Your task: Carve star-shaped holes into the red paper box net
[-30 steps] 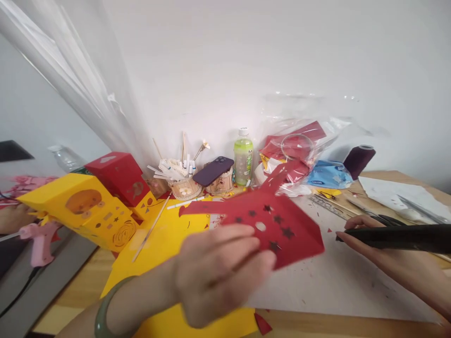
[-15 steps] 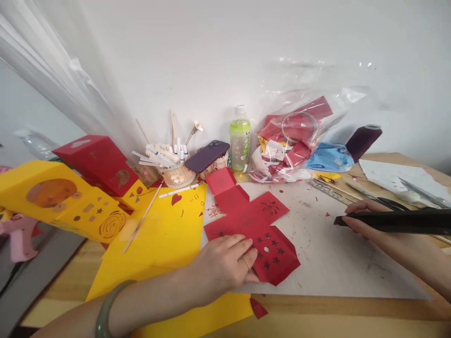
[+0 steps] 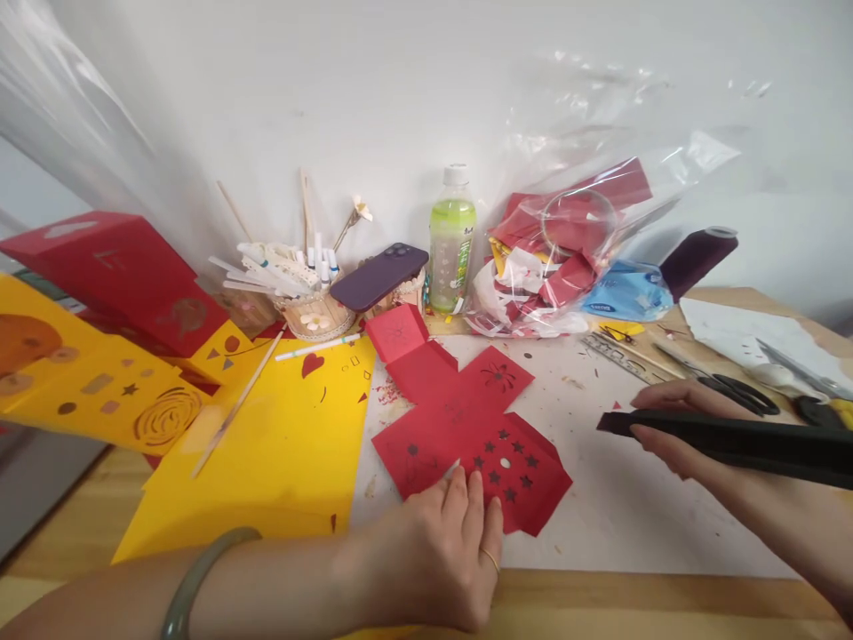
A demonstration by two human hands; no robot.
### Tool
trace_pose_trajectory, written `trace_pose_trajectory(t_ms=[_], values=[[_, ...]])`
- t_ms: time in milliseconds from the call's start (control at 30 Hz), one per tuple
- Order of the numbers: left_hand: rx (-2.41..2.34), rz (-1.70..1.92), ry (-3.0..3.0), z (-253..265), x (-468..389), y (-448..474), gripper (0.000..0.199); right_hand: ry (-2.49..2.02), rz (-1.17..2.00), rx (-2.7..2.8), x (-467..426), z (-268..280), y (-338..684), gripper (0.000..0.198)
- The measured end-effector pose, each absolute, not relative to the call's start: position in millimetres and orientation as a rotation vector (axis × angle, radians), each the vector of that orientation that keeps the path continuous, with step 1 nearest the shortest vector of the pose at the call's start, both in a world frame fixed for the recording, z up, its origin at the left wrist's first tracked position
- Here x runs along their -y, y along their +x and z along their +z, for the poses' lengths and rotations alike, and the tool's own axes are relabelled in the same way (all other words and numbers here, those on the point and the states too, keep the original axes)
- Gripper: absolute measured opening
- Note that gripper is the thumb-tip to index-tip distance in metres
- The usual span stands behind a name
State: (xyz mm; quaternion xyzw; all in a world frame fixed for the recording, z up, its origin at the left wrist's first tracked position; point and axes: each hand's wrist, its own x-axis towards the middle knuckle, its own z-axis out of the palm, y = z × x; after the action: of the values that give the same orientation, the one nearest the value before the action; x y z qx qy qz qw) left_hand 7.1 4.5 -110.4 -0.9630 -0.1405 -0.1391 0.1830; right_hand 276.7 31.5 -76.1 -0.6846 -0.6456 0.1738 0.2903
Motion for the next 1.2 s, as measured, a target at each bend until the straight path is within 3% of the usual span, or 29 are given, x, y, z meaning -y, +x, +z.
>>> trace_pose_trajectory(t_ms=[167,533,933,1200], values=[[0.353,-0.331,-2.634,-105.2,-3.5,17.5,0.030,-1.634,0.796,1.823,-30.8,-79.5,255.1,0.031],[0.640,-0.503,-2.381,-118.3,4.8,24.5,0.024,-1.353,1.173,1.915,-36.9,-88.8,217.3,0.011],[0.608,-0.441,-2.390,-119.8,1.2,23.1,0.019,-1.474,0.913,1.832,-50.7,-73.2,224.1,0.016],[0.620,-0.473,-2.368,-123.6,-0.8,23.4,0.023,-1.302,1.053,1.766,-52.7,-71.0,220.7,0.020]])
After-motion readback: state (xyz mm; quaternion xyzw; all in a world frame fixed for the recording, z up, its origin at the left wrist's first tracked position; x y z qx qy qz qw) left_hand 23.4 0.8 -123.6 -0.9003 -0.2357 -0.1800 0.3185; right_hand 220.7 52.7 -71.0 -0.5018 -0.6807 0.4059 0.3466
